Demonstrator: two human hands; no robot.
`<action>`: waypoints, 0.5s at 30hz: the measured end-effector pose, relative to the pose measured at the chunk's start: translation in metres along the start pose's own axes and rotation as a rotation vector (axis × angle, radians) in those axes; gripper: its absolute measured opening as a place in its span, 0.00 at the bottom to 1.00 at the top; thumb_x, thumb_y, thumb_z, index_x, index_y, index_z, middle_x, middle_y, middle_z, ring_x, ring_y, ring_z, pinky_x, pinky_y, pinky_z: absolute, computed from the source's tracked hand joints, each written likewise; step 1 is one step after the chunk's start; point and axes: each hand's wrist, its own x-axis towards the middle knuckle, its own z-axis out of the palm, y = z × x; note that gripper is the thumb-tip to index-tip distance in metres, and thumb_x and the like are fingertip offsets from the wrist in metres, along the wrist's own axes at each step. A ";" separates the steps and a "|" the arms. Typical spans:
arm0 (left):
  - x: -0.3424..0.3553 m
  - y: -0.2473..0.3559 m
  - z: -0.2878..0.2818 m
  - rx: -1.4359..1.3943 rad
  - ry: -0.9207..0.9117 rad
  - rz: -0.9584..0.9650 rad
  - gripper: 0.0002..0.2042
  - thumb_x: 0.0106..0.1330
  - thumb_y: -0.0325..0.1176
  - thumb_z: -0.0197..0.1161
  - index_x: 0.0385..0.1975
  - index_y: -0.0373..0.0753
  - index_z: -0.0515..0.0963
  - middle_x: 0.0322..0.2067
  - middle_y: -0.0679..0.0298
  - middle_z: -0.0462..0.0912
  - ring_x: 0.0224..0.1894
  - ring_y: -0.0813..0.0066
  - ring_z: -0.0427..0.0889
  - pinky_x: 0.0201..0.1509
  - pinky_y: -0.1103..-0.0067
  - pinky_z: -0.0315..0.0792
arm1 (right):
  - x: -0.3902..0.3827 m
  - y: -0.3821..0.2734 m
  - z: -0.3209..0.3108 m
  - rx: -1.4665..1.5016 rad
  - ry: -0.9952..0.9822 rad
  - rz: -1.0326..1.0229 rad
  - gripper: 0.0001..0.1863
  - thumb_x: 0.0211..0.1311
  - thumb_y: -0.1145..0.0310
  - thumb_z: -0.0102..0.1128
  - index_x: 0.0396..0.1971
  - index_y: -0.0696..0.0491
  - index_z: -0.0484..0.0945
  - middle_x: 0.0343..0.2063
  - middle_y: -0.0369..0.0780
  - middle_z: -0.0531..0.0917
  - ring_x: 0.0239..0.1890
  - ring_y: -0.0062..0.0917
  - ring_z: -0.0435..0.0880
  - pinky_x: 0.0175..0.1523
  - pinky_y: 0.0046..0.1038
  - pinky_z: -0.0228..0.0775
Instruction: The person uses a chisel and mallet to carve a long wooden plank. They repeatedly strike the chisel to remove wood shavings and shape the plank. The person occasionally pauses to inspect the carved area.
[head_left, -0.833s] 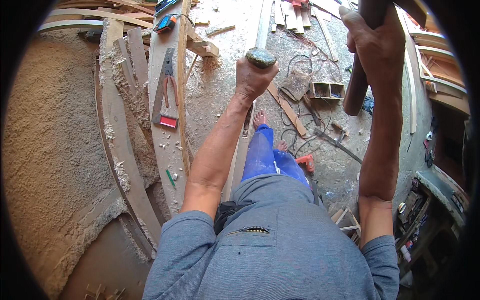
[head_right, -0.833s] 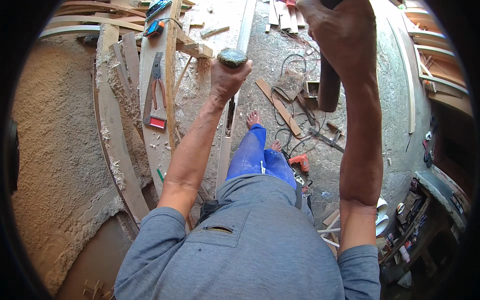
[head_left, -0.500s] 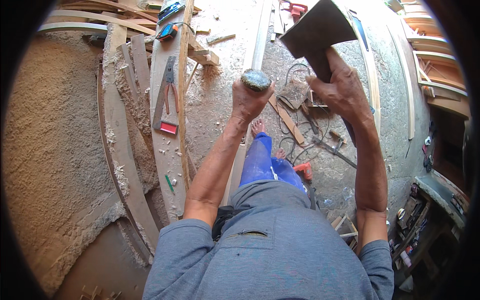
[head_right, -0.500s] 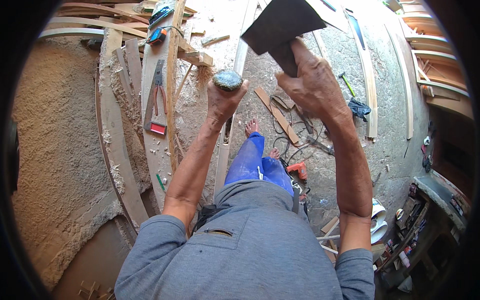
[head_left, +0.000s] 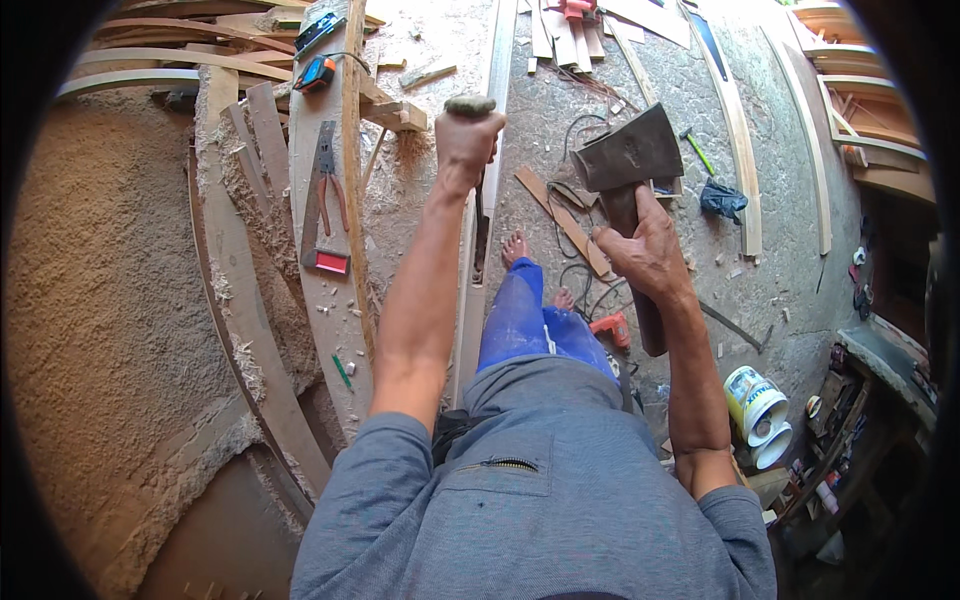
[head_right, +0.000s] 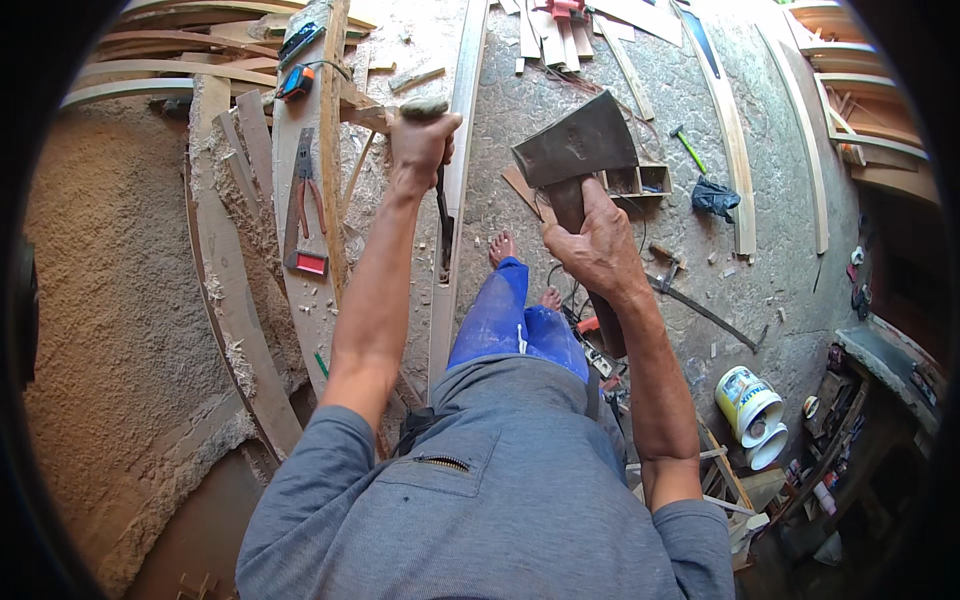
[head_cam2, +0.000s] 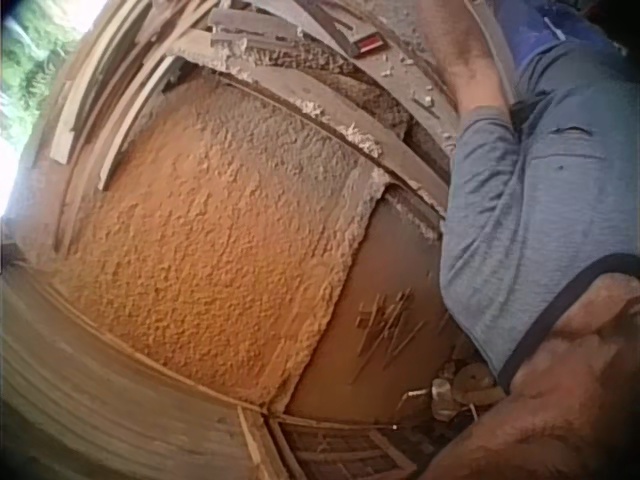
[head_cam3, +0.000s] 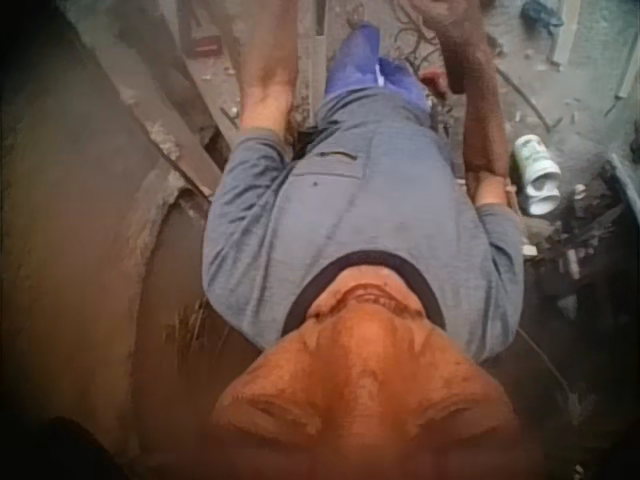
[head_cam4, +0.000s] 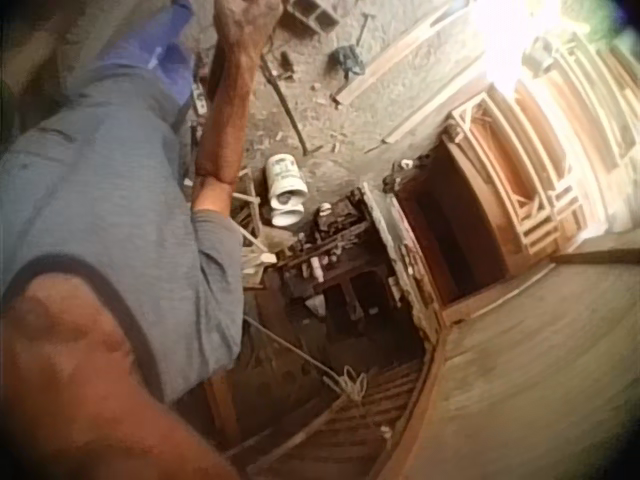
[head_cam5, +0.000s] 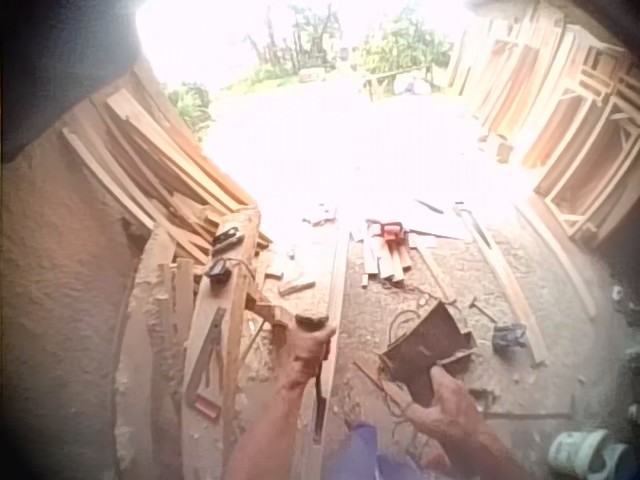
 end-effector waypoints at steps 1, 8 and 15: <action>0.030 -0.015 -0.002 -0.101 0.015 -0.121 0.05 0.58 0.27 0.68 0.22 0.39 0.78 0.18 0.65 0.79 0.17 0.80 0.75 0.20 0.80 0.71 | 0.006 -0.003 -0.001 -0.011 -0.057 0.040 0.25 0.55 0.69 0.65 0.53 0.60 0.73 0.35 0.52 0.86 0.36 0.35 0.90 0.44 0.36 0.80; -0.026 -0.008 0.021 0.101 0.037 0.551 0.08 0.57 0.33 0.73 0.27 0.35 0.86 0.25 0.61 0.88 0.28 0.75 0.87 0.36 0.75 0.80 | -0.020 0.022 -0.004 0.234 -0.006 0.092 0.25 0.54 0.71 0.66 0.52 0.59 0.74 0.34 0.45 0.86 0.34 0.28 0.85 0.42 0.32 0.78; -0.028 -0.028 0.025 0.122 0.151 0.612 0.07 0.60 0.30 0.72 0.26 0.33 0.84 0.21 0.66 0.85 0.26 0.82 0.82 0.33 0.77 0.77 | -0.015 0.023 0.003 0.038 0.021 -0.057 0.24 0.53 0.67 0.68 0.49 0.60 0.74 0.33 0.48 0.85 0.35 0.36 0.87 0.43 0.35 0.78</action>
